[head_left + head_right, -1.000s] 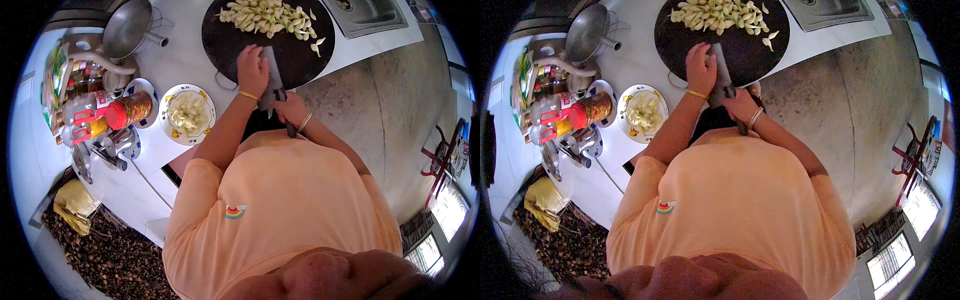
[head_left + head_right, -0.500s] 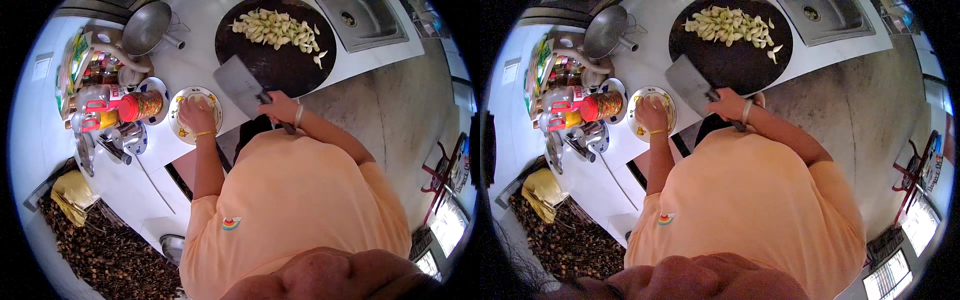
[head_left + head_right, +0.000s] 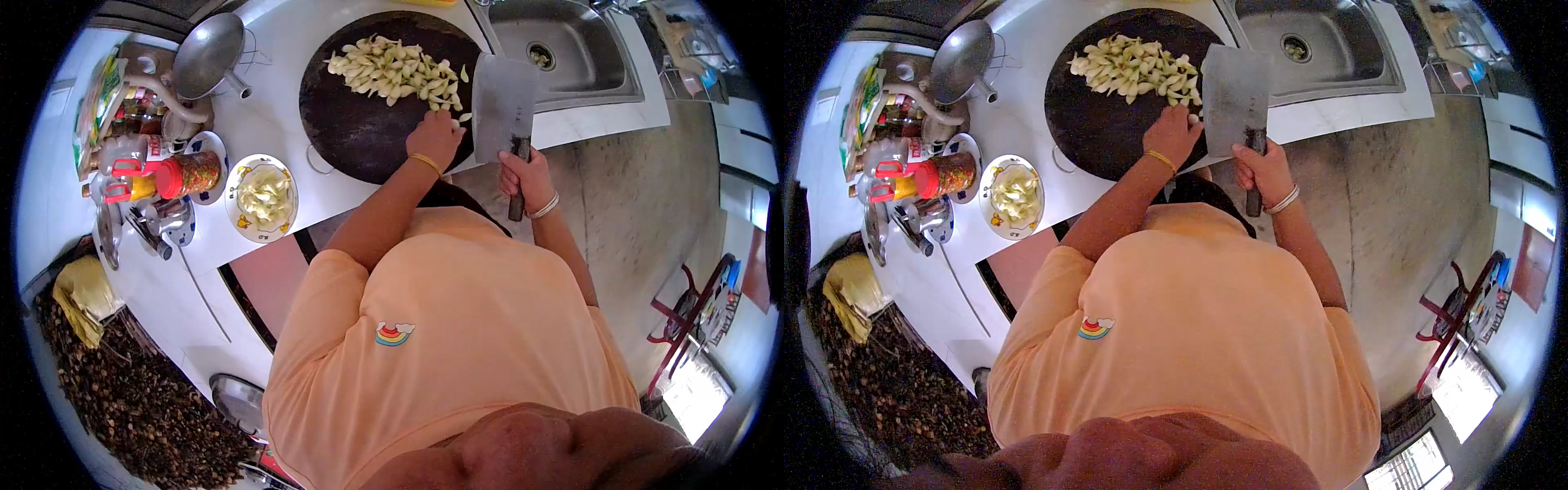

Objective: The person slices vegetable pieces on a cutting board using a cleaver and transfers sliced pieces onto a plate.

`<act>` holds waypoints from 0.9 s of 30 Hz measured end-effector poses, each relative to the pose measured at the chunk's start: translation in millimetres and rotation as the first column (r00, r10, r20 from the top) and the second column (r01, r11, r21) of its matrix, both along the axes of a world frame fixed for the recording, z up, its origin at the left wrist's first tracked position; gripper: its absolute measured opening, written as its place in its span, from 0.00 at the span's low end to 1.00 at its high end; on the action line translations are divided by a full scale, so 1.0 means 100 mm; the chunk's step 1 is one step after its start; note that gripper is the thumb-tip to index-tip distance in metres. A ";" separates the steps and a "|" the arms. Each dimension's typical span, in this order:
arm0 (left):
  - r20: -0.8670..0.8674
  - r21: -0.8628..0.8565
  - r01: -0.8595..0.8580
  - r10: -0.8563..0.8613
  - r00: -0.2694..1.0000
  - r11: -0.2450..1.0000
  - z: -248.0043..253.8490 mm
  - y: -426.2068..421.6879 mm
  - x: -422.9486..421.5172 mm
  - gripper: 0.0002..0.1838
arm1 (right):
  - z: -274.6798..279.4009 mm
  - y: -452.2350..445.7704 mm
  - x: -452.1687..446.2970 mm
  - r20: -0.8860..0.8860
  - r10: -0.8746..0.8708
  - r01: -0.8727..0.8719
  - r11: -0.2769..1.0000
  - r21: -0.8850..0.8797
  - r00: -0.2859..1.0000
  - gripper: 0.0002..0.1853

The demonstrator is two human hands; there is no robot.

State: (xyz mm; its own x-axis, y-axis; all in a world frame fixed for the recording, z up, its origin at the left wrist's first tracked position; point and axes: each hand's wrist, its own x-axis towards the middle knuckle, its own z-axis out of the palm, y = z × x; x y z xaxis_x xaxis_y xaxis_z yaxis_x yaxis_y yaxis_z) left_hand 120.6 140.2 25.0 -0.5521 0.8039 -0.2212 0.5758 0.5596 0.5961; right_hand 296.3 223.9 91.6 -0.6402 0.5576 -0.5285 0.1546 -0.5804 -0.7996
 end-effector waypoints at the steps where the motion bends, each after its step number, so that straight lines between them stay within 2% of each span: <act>1: -0.017 -0.027 -0.020 0.020 1.000 0.999 -0.06 0.02 0.02 0.20 | -0.04 0.10 0.03 -0.021 0.028 -0.028 1.000 -0.007 0.999 0.10; 2: -0.022 -0.039 -0.035 0.034 0.999 0.999 -0.13 -0.01 0.01 0.20 | -0.09 0.19 0.04 -0.026 0.042 -0.043 0.999 -0.018 0.999 0.10; 4: -0.083 0.064 -0.104 0.109 0.991 0.993 -0.23 -0.23 -0.05 0.17 | -0.15 0.29 0.03 0.095 0.155 -0.158 0.987 0.030 0.983 0.09; 5: -0.089 0.049 -0.115 0.119 0.989 0.992 -0.28 -0.36 -0.10 0.17 | -0.17 0.34 -0.01 0.088 0.167 -0.169 0.985 0.015 0.982 0.09; 7: -0.018 0.108 -0.286 0.289 0.957 0.952 -0.28 -0.59 -0.19 0.16 | -0.19 0.40 -0.16 0.300 0.399 -0.460 0.872 0.169 0.867 0.09; 8: -0.027 0.097 -0.301 0.305 0.952 0.949 -0.27 -0.64 -0.18 0.16 | -0.28 0.40 -0.20 0.252 0.445 -0.484 0.867 0.117 0.859 0.09; 9: 0.045 0.123 -0.420 0.417 0.908 0.899 -0.20 -0.71 -0.16 0.15 | -0.33 0.38 -0.27 0.243 0.465 -0.500 0.860 0.105 0.851 0.09; 10: 0.119 0.141 -0.534 0.522 0.845 0.833 -0.17 -0.79 -0.15 0.15 | -0.36 0.34 -0.35 0.286 0.538 -0.590 0.795 0.139 0.793 0.10; 11: 0.111 0.131 -0.550 0.539 0.835 0.825 -0.19 -0.85 -0.14 0.15 | -0.39 0.29 -0.43 0.330 0.601 -0.672 0.720 0.170 0.728 0.11; 13: 0.250 0.053 -0.656 0.626 0.738 0.752 -0.23 -0.91 -0.16 0.13 | -0.37 0.20 -0.59 0.364 0.648 -0.735 0.651 0.192 0.669 0.11; 14: 0.249 0.052 -0.664 0.634 0.732 0.746 -0.25 -0.95 -0.18 0.13 | -0.36 0.16 -0.65 0.406 0.670 -0.779 0.588 0.219 0.621 0.10; 15: 0.180 0.029 -0.616 0.602 0.778 0.787 -0.21 -0.96 -0.19 0.13 | -0.39 0.12 -0.69 0.408 0.675 -0.783 0.582 0.217 0.615 0.10; 16: 0.114 0.005 -0.568 0.564 0.818 0.823 -0.19 -0.97 -0.22 0.13 | -0.43 0.08 -0.72 0.465 0.662 -0.809 0.493 0.321 0.588 0.12; 17: 0.119 0.009 -0.575 0.570 0.813 0.818 -0.24 -0.98 -0.24 0.13 | -0.45 0.05 -0.74 0.522 0.639 -0.823 0.388 0.415 0.565 0.13; 18: 0.160 0.041 -0.567 0.555 0.817 0.823 -0.29 -0.97 -0.25 0.14 | -0.42 0.02 -0.75 0.527 0.641 -0.828 0.377 0.415 0.557 0.13; 20: 0.206 0.081 -0.566 0.542 0.815 0.820 -0.38 -0.98 -0.30 0.16 | -0.35 -0.03 -0.77 0.639 0.549 -0.828 0.209 0.520 0.539 0.16; 22: 0.086 0.010 -0.506 0.503 0.860 0.863 -0.38 -0.96 -0.33 0.20 | -0.32 -0.04 -0.79 0.660 0.530 -0.829 0.168 0.534 0.533 0.17; 23: 0.094 0.018 -0.509 0.506 0.858 0.860 -0.38 -0.95 -0.35 0.20 | -0.31 -0.05 -0.79 0.674 0.514 -0.826 0.134 0.548 0.531 0.17; 25: 0.002 -0.023 -0.449 0.449 0.893 0.893 -0.39 -0.96 -0.40 0.22 | -0.20 -0.10 -0.82 0.701 0.499 -0.840 0.115 0.530 0.510 0.16; 27: 0.010 -0.021 -0.445 0.445 0.895 0.895 -0.37 -0.96 -0.41 0.22 | -0.16 -0.12 -0.84 0.725 0.482 -0.853 0.102 0.512 0.492 0.15</act>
State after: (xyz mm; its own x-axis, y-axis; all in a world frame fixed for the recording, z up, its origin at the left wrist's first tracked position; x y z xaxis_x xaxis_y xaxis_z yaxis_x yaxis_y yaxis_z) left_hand 79.7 44.0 -11.7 -0.8481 0.4706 -0.2435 0.2554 0.7657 0.5903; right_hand 212.1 211.9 75.5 -0.8822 0.2081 -0.4223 0.4329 0.7112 -0.5539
